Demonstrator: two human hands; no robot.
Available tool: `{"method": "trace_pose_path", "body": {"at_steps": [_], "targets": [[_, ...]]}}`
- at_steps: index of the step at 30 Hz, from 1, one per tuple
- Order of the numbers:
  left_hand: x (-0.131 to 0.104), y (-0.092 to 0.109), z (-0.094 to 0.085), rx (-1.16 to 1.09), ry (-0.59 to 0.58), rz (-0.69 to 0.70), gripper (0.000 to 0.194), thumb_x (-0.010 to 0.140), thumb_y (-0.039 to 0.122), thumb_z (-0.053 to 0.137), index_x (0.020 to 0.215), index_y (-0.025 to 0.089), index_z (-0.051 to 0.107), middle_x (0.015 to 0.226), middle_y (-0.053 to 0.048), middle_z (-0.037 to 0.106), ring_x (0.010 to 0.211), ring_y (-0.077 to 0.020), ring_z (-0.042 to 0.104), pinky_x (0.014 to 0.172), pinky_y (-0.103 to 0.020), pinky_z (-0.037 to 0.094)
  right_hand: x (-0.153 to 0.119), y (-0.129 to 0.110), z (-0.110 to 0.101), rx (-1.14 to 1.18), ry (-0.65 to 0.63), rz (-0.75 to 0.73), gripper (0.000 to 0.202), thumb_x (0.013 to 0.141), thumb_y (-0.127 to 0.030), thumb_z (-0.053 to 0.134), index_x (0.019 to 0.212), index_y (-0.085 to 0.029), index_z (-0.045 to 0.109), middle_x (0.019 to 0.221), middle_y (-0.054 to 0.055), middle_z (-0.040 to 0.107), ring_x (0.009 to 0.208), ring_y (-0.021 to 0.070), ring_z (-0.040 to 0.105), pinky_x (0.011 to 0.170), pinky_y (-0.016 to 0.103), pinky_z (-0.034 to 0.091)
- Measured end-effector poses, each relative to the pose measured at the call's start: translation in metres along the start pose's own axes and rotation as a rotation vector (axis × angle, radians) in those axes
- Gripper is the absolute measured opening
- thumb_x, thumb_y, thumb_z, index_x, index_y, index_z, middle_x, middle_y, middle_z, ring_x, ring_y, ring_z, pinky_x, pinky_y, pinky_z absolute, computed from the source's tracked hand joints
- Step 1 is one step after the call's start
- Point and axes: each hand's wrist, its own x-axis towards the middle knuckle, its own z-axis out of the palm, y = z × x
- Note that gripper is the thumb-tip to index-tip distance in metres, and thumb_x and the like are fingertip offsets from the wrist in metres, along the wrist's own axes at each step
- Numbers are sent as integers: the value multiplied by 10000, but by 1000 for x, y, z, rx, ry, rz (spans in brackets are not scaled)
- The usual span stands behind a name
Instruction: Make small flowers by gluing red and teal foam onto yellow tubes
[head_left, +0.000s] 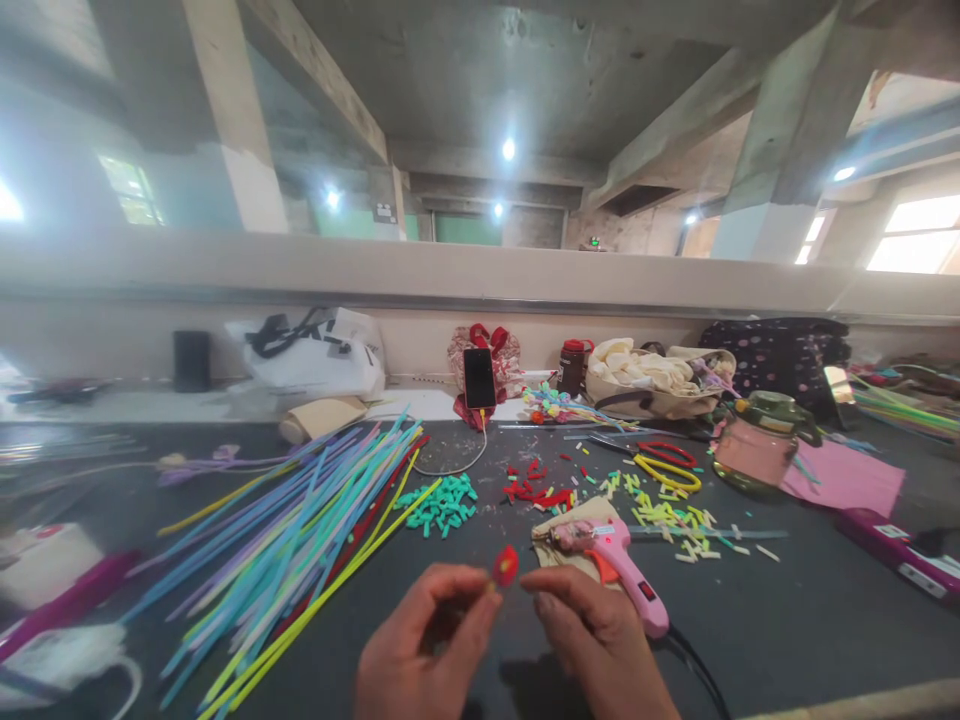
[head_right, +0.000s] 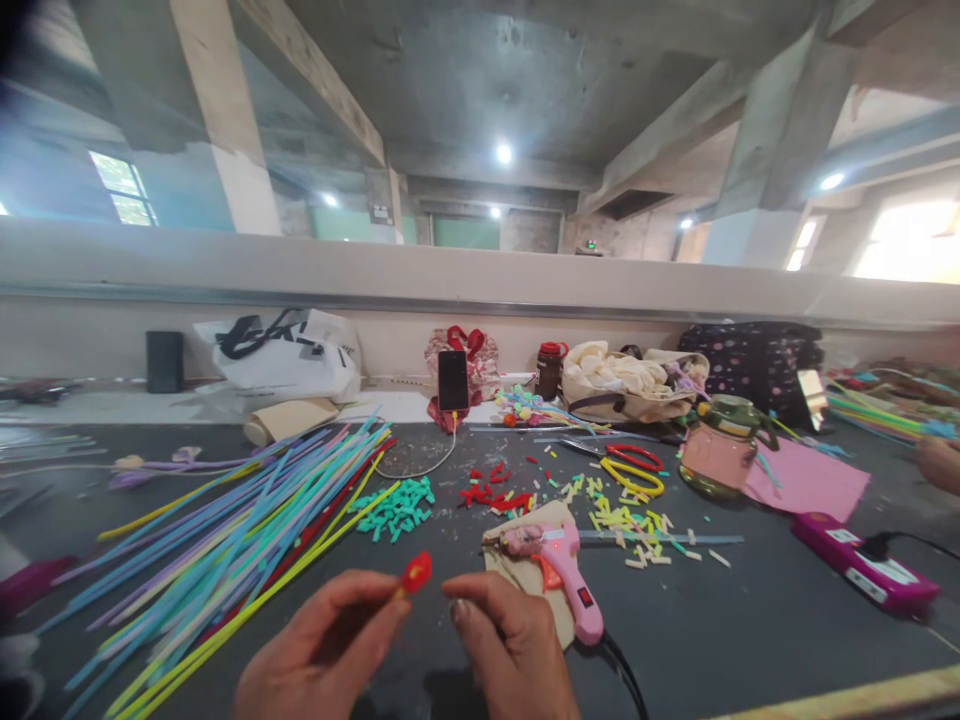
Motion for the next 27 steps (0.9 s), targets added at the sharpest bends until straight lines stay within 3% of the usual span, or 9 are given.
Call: {"method": "trace_pose_path", "body": {"at_steps": [3, 7, 13, 19, 24, 27], "targets": [[16, 2, -4, -360, -25, -373, 165, 584, 199, 674, 723, 167, 590, 546, 31, 594, 449, -78, 517, 385, -140, 388, 1, 3, 5, 15, 32, 16, 225, 791, -315, 438, 842, -193, 621, 502, -26, 501, 434, 96, 459, 393, 168, 337], [29, -2, -9, -575, -25, -590, 110, 628, 182, 652, 708, 148, 584, 586, 15, 611, 455, -63, 542, 383, -128, 410, 5, 6, 10, -49, 72, -61, 162, 743, -269, 483, 789, -209, 626, 625, -9, 546, 430, 83, 454, 386, 168, 353], [33, -13, -13, -640, -20, -652, 74, 664, 167, 628, 720, 135, 593, 606, -5, 627, 458, -68, 567, 372, -135, 433, 10, 10, 12, -171, -65, -206, 148, 717, -220, 503, 786, -228, 635, 635, -2, 614, 588, 136, 571, 541, 196, 434], [33, -14, -12, -624, 5, -689, 91, 671, 159, 621, 755, 137, 591, 612, -8, 638, 459, -72, 579, 368, -131, 436, 6, 17, 20, -198, -56, -7, 204, 760, -253, 447, 850, -219, 627, 414, -41, 522, 379, 114, 494, 369, 181, 336], [35, -15, -12, -673, -14, -734, 65, 698, 143, 590, 756, 116, 587, 598, -10, 630, 440, -68, 572, 346, -131, 432, 9, 2, 14, -217, -100, -87, 221, 740, -171, 468, 917, -217, 592, 765, 12, 629, 669, 148, 572, 594, 221, 427], [37, -15, -14, -707, -46, -747, 50, 719, 135, 564, 758, 111, 585, 598, -11, 624, 432, -64, 564, 340, -132, 433, 14, -9, 13, -227, -107, -80, 267, 681, -103, 512, 917, -212, 575, 828, 7, 587, 666, 136, 549, 617, 236, 421]]}}
